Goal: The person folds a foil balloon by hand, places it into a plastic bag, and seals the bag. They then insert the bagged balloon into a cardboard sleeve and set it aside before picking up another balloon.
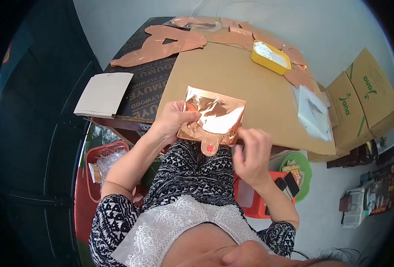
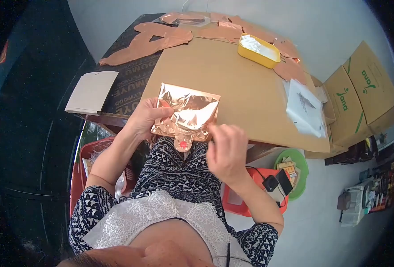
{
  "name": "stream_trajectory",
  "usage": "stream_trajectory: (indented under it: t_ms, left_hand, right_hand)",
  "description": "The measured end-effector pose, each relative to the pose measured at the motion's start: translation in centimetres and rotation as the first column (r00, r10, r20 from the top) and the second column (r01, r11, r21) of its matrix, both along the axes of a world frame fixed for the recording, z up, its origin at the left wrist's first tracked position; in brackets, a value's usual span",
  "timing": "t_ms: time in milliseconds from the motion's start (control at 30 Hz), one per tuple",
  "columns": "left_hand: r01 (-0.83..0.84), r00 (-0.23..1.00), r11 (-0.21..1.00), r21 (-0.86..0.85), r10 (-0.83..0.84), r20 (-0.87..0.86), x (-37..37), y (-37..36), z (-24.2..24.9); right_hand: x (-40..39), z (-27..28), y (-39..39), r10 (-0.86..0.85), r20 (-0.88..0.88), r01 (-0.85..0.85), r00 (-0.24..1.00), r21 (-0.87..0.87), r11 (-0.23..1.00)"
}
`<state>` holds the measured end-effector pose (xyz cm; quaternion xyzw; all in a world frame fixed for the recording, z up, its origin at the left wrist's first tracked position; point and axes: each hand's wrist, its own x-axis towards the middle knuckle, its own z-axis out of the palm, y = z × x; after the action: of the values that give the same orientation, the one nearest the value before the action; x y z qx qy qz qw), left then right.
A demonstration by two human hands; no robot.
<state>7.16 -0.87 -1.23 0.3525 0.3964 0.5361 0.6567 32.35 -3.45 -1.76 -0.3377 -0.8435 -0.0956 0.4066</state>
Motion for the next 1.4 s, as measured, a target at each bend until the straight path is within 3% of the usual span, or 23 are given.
stream_trajectory:
  t_ms: [33,133,267,367,867,967,1100,1333,1400]
  left_hand:
    - [-0.001,1.0,1.0,0.019,0.001,-0.007,0.0,0.2,-0.1]
    - [-0.002,0.999,0.998,0.067,0.005,-0.045,0.6,0.6,-0.2]
    - [0.01,0.995,0.994,0.106,0.001,-0.1,1.2,0.8,-0.2]
    - [0.013,0.996,0.993,0.12,-0.001,-0.094,1.6,0.5,0.4]
    - [0.014,0.997,0.993,0.114,-0.006,-0.078,2.4,0.1,-0.2]
    - [0.016,0.997,0.995,0.102,-0.009,-0.07,2.4,0.3,-0.4]
    - [-0.024,0.999,0.996,0.092,0.028,-0.044,2.7,0.5,-0.8]
    - [-0.081,0.997,0.996,0.039,0.081,0.012,2.5,1.6,-2.3]
    - [-0.07,0.998,0.997,0.027,0.07,0.004,2.2,2.0,-2.8]
  right_hand:
    - [-0.1,-0.4,0.0,0.051,0.105,-0.053,0.993,0.011,0.999]
    - [-1.3,-0.6,-0.2,0.124,0.168,-0.13,0.978,0.022,0.991]
    - [-1.9,-1.1,0.8,0.089,0.154,-0.113,0.984,0.154,0.982]
    - [-2.2,-0.8,1.3,0.118,0.099,-0.132,0.988,0.151,0.98]
    - [-3.8,-1.4,2.2,-0.073,-0.172,0.098,0.982,0.139,0.985]
    - [-3.6,-2.4,2.9,-0.039,-0.098,0.063,0.994,0.255,0.965]
    - [-3.2,-1.7,3.0,0.038,0.107,-0.063,0.993,0.232,0.971]
    - [-3.9,-2.7,2.4,-0.03,0.162,0.003,0.986,0.162,0.987]
    - [-3.9,-3.3,2.8,-0.075,0.205,0.03,0.976,0.213,0.977]
